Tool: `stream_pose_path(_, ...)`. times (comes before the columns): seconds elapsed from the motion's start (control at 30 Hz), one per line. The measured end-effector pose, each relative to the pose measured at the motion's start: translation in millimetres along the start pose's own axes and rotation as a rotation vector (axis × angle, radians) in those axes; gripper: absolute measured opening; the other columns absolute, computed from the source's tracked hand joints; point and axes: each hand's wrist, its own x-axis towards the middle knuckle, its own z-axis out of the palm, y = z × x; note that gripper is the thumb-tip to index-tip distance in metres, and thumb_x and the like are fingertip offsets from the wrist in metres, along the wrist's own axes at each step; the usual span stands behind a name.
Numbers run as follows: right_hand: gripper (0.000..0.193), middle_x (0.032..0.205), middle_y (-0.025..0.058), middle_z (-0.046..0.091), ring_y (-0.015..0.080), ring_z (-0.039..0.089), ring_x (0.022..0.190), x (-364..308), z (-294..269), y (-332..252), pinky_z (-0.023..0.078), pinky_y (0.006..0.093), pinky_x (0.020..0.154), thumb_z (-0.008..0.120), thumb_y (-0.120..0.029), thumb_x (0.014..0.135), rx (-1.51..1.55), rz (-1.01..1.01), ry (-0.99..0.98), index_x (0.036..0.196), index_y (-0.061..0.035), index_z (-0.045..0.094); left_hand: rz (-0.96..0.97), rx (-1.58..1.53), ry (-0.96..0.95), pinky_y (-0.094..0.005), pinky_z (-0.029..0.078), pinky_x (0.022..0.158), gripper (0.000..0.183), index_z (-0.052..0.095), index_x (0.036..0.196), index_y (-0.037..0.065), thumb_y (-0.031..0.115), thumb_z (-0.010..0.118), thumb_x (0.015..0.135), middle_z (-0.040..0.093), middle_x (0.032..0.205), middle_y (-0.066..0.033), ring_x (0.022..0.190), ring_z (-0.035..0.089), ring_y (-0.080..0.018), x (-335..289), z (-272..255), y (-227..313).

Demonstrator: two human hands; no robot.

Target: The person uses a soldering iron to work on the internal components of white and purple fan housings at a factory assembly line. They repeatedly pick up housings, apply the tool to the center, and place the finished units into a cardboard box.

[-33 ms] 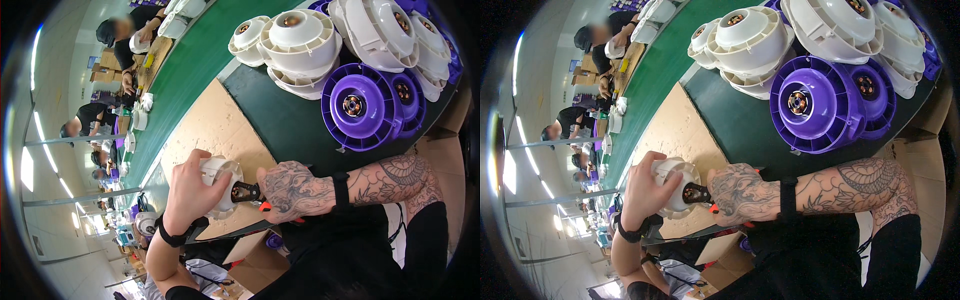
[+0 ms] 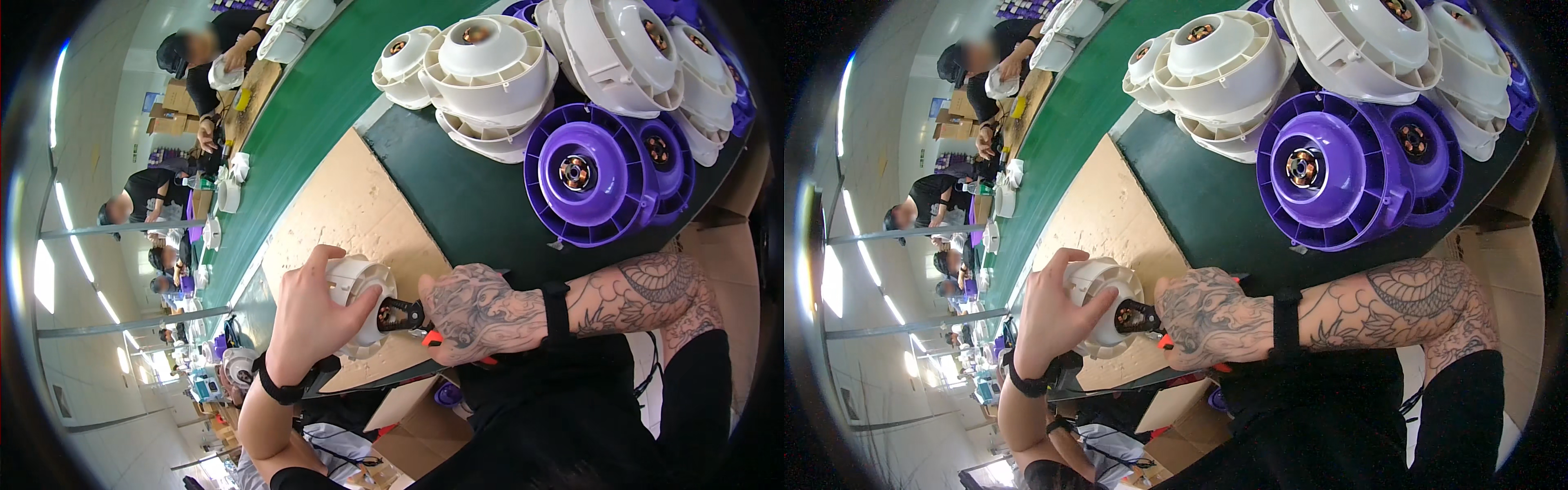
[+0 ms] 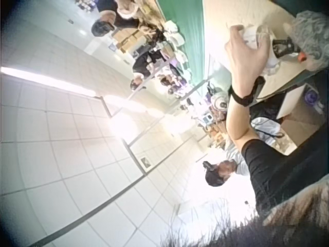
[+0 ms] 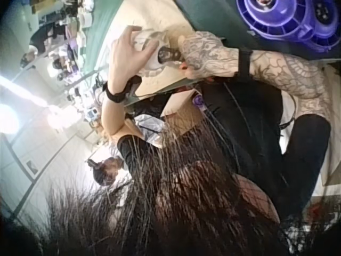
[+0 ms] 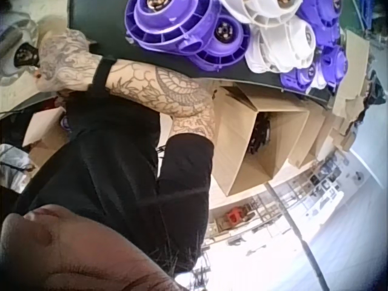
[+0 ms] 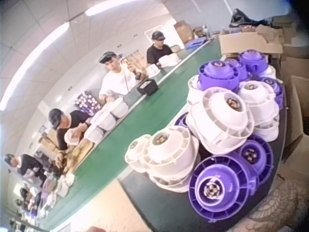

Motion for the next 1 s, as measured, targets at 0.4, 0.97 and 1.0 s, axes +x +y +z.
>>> stream_pose_path(0.4,0.045,0.075,0.0173,0.065,0.0313,0.067,0.071,26.0,-31.9,-13.4,0.052,0.0413,0.065,0.071,-0.037,0.074,0.177,0.265,-0.316,0.091,0.0033,0.061,0.213,-0.054,0.468,-0.0391,0.057,0.078,0.04,0.068,0.113,-0.002,0.01,0.077,0.075,0.071,0.097,-0.0239,0.089,0.072,-0.0381,-11.1,-2.8,-5.0)
stream_pose_path(0.97,0.049,0.066,0.0148,0.057,0.0257,0.06,0.06,28.0,-33.0,-23.0,0.047,0.0399,0.058,0.071,-0.041,0.075,0.54,0.311,-0.23,0.085,0.0048,0.059,0.328,0.056,0.852,-0.0405,0.057,0.079,0.052,0.067,0.127,-0.001,0.017,0.081,0.08,0.066,0.116,-0.0233,0.094,0.069,-0.0365,-26.3,30.1,-41.7)
stream_pose_path(1.0,0.049,0.067,0.0161,0.059,0.0271,0.061,0.062,21.9,-32.3,-20.2,0.048,0.0407,0.06,0.071,-0.042,0.075,0.392,0.29,-0.116,0.084,0.0048,0.06,0.355,0.089,0.876,-0.0407,0.057,0.078,0.051,0.068,0.127,-0.001,0.016,0.081,0.081,0.066,0.117,-0.0233,0.093,0.069,-0.0364,-23.8,28.4,-36.8)
